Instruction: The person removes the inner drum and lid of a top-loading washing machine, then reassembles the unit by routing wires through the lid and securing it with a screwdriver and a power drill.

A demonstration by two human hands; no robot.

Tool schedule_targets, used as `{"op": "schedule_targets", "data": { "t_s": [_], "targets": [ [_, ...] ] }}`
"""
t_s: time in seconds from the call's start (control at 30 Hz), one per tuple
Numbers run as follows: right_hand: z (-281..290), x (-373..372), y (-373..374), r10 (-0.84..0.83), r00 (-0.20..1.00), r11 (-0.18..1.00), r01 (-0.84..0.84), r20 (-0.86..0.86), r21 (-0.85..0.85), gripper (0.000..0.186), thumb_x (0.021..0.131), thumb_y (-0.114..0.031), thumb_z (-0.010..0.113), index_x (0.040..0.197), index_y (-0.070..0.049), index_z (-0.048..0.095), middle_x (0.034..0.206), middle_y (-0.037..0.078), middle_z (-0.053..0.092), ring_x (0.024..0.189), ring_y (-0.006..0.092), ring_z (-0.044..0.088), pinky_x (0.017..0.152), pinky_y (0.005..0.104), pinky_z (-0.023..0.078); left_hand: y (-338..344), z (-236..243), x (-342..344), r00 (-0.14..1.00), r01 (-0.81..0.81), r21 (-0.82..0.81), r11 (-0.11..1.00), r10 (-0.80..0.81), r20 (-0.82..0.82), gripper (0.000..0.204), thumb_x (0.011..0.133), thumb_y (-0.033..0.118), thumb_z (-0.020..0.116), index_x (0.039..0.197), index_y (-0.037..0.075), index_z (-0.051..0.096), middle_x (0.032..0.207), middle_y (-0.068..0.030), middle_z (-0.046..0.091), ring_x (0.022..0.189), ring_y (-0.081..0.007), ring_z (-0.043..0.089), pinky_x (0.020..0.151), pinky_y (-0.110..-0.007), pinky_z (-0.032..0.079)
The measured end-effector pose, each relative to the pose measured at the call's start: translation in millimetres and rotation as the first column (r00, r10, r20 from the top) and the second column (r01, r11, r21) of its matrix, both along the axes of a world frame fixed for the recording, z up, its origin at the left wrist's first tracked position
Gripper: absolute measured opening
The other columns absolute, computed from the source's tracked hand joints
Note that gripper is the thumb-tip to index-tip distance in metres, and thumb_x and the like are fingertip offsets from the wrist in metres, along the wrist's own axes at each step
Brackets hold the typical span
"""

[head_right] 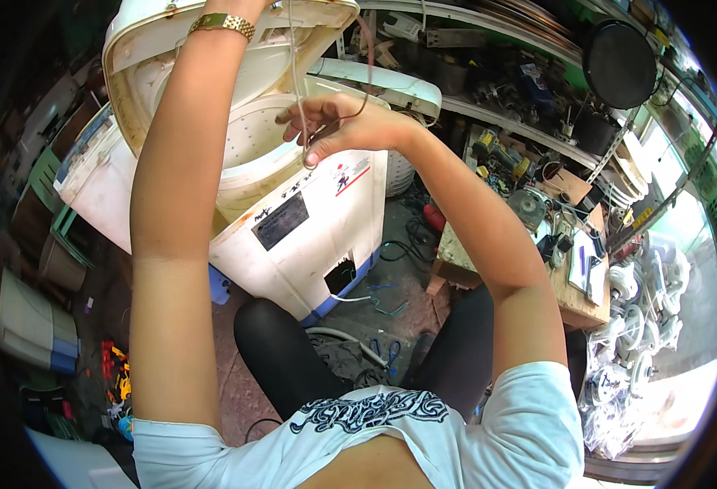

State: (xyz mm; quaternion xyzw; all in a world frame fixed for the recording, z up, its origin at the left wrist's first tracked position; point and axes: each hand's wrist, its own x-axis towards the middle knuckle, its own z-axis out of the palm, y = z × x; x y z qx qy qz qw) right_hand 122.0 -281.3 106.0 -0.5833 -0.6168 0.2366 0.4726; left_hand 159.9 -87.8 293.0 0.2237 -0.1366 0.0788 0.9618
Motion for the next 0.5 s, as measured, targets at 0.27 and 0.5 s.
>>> {"op": "schedule_targets", "data": {
  "t_s": [0.27,0.5],
  "targets": [
    [-3,-1,-2,0.200,0.962,0.979,-0.206,-0.184,-0.010,0.064,0.075,-0.011,0.065,0.135,0.003,0.049,0.128,0.017,0.061,0.124,0.0239,0.054,0.109,0.0349,0.037,6,3,10,0.999,-0.042,-0.056,0.998,0.041,-0.007,0.042,0.100,0.013,0.034,0.060,0.007,0.044,0.047,-0.0059,0.046,0.042,-0.0189,0.049,0.049,-0.032,0.052],
    [-32,-1,11,-0.152,0.969,0.988,0.141,0.193,0.069,0.031,0.091,-0.014,0.068,0.119,-0.002,0.063,0.114,0.008,0.067,0.108,0.0176,0.059,0.096,0.0314,0.046,32,12,34,0.996,0.030,-0.063,0.998,-0.025,0.083,0.041,0.099,0.010,0.031,0.059,0.009,0.041,0.045,-0.0023,0.039,0.037,-0.0148,0.040,0.038,-0.027,0.040]
  ]
}}
